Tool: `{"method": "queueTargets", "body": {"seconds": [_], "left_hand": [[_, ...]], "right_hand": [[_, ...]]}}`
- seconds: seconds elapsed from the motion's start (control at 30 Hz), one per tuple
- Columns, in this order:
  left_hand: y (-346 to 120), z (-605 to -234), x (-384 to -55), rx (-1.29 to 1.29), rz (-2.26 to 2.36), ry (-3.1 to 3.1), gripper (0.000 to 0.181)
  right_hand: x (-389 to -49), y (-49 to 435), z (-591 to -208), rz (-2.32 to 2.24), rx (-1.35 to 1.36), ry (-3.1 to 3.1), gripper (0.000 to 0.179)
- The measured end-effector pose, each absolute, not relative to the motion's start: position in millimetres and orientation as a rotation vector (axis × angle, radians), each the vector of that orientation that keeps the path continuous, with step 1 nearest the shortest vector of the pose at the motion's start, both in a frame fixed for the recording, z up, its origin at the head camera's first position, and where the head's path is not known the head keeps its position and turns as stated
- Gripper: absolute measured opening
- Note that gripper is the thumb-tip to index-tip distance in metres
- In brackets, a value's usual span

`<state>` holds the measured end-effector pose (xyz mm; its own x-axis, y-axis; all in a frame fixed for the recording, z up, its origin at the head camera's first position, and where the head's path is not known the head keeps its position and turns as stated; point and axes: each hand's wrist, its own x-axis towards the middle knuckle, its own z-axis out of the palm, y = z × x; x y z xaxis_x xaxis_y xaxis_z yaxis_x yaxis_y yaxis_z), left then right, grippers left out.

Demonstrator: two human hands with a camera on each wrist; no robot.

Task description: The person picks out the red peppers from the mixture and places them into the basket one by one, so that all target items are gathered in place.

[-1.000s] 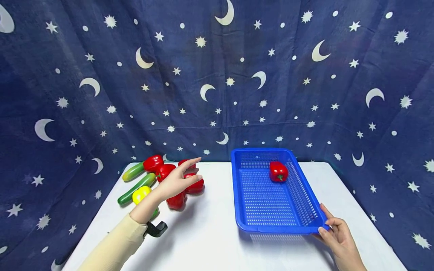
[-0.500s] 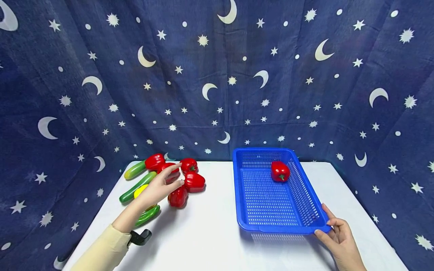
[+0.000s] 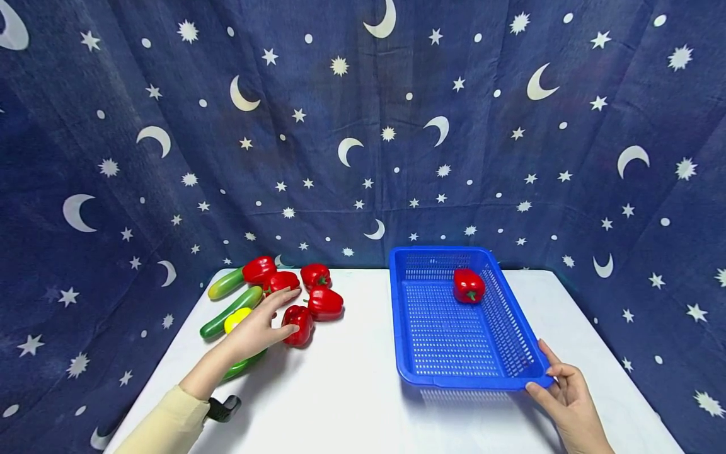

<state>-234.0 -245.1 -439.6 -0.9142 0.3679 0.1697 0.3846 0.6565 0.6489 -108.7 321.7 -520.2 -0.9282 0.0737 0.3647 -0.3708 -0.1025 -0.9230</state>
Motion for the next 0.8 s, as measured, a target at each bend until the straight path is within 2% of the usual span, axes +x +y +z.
{"method": "queueTargets", "body": {"seconds": [0.3, 0.8], "left_hand": [[-243.8, -451.7, -239.7, -0.592, -1.071, -2.9, 0.078], [-234.6, -470.0, -247.0, -0.324, -1.116, -3.011, 0.082]], "right_hand": [[-108.3, 323.4, -521.5, 2.104, 0.311, -1.889, 0.041], [-108.9, 324.4, -522.3, 2.104, 0.294, -1.924, 0.042]]}}
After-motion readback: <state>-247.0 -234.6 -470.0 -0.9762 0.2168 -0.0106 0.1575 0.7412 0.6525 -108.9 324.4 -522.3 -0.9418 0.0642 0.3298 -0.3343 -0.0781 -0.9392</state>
